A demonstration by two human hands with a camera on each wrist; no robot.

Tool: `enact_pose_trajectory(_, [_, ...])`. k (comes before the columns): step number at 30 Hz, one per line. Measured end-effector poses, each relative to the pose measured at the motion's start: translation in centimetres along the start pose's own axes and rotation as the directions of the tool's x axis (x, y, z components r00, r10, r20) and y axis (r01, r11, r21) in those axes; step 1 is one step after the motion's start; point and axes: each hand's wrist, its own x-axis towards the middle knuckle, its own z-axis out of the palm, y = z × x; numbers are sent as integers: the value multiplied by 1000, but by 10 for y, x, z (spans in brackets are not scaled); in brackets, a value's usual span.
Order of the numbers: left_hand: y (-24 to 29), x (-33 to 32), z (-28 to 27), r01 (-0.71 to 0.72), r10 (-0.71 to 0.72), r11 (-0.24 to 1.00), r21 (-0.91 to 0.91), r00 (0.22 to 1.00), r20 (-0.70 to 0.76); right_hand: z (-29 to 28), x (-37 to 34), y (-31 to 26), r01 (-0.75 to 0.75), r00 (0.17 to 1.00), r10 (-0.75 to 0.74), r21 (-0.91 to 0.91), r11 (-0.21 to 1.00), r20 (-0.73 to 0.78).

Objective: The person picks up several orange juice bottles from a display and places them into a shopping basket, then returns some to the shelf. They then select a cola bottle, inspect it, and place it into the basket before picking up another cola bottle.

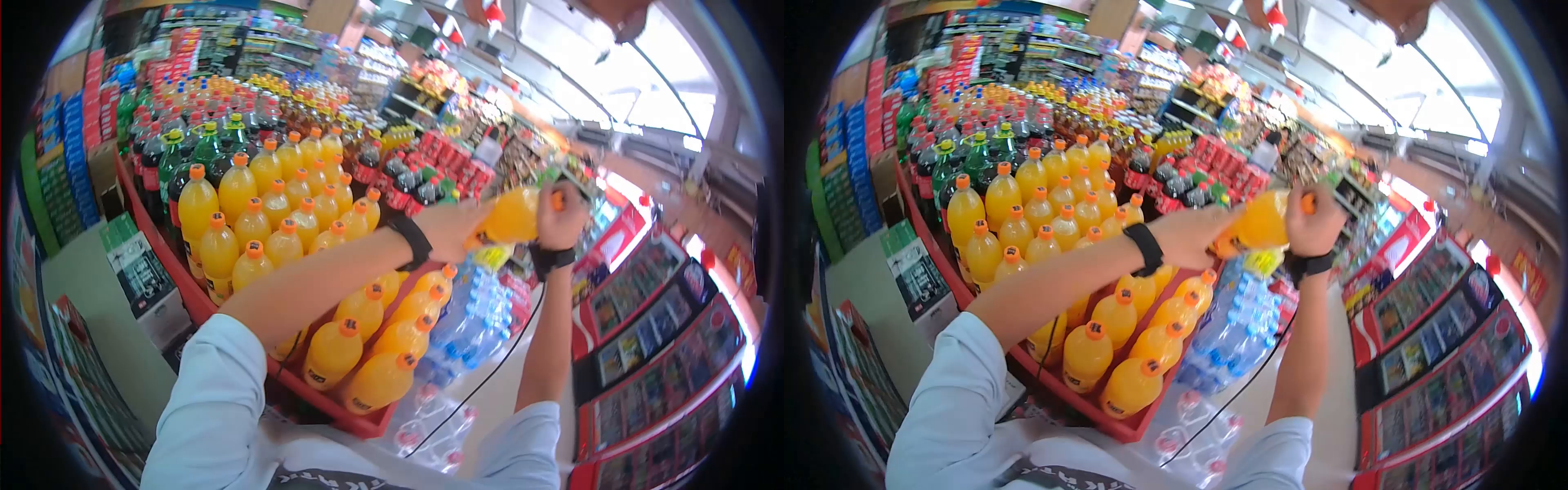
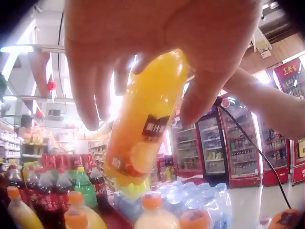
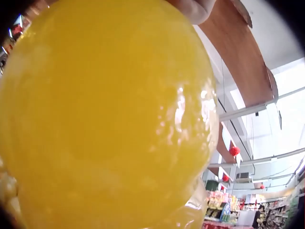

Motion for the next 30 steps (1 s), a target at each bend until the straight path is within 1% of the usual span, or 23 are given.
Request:
enact_pose_trajectory(1, [-5,4,16,-7,8,1000,8,1000,-28,14,-9,13,-37,997,36,7,999,72])
enact_pose_trajectory(2, [-14,10,37,32,-32,999,1,999,-18,26,-20,28,2,993,5,-59,998,118])
enact_pose_trajectory(3, [-20,15,53,71,-71,997,-8,997,-3,39,-32,41,-4,989,11,-52,999,148])
enact_pose_trajectory(4, [-21,15,56,109,-107,994,-11,990,91,51,-47,58,-4,981,19,-75,997,194])
enact_pose_trajectory(5, [-21,17,60,145,-140,989,-14,972,189,59,-59,65,-39,972,50,-52,998,231])
enact_pose_trajectory(6, [-23,17,68,195,-196,980,32,940,279,68,-73,76,-40,963,57,-69,997,263])
enact_pose_trajectory(7, [-27,18,78,239,-252,968,80,895,368,75,-85,79,-96,944,119,-88,991,308])
enact_pose_trajectory(8, [-28,19,88,278,-306,952,129,837,454,83,-95,82,-117,930,138,-79,990,341])
enact_pose_trajectory(11, [-38,8,114,250,-285,958,139,810,512,102,-126,95,-161,864,184,-89,983,469])
enact_pose_trajectory(12, [-42,7,123,239,-312,950,202,773,553,108,-134,99,-170,836,194,-95,981,514])
enact_pose_trajectory(13, [-44,4,128,194,-290,954,228,787,544,114,-142,104,-185,807,196,-77,980,557])
enact_pose_trajectory(15, [-54,0,134,209,-285,958,197,767,575,126,-156,110,-222,741,196,-41,974,643])
enact_pose_trajectory(16, [-52,-2,129,197,-284,957,212,783,554,125,-156,107,-189,710,163,-37,981,686])
enact_pose_trajectory(18, [-49,-4,118,169,-272,956,238,813,515,134,-168,115,-260,622,194,-33,965,758])
enact_pose_trajectory(19, [-53,-5,121,187,-277,958,219,806,523,136,-175,118,-294,572,207,-38,955,794])
enact_pose_trajectory(20, [-57,-5,124,205,-282,958,199,800,530,138,-180,120,-280,546,170,-13,960,820])
enact_pose_trajectory(23, [-58,-4,126,236,-298,954,183,781,549,143,-193,120,-290,525,142,20,957,839])
enact_pose_trajectory(24, [-57,-2,127,228,-293,956,185,775,561,143,-195,121,-319,467,161,-4,948,869])
enact_pose_trajectory(25, [-58,-2,127,217,-287,958,189,769,572,144,-196,119,-330,435,158,-6,944,887])
enact_pose_trajectory(26, [-58,-6,130,272,-328,945,184,797,507,144,-196,118,-341,404,155,-9,940,902])
enact_pose_trajectory(27, [-59,-6,130,285,-337,942,180,781,527,144,-195,117,-351,373,153,-13,936,915])
enact_pose_trajectory(29, [-60,-3,131,308,-346,937,167,746,569,146,-191,114,-334,347,143,-20,942,927])
enact_pose_trajectory(30, [-62,-4,134,300,-340,940,165,764,548,145,-191,113,-332,333,145,-28,943,932])
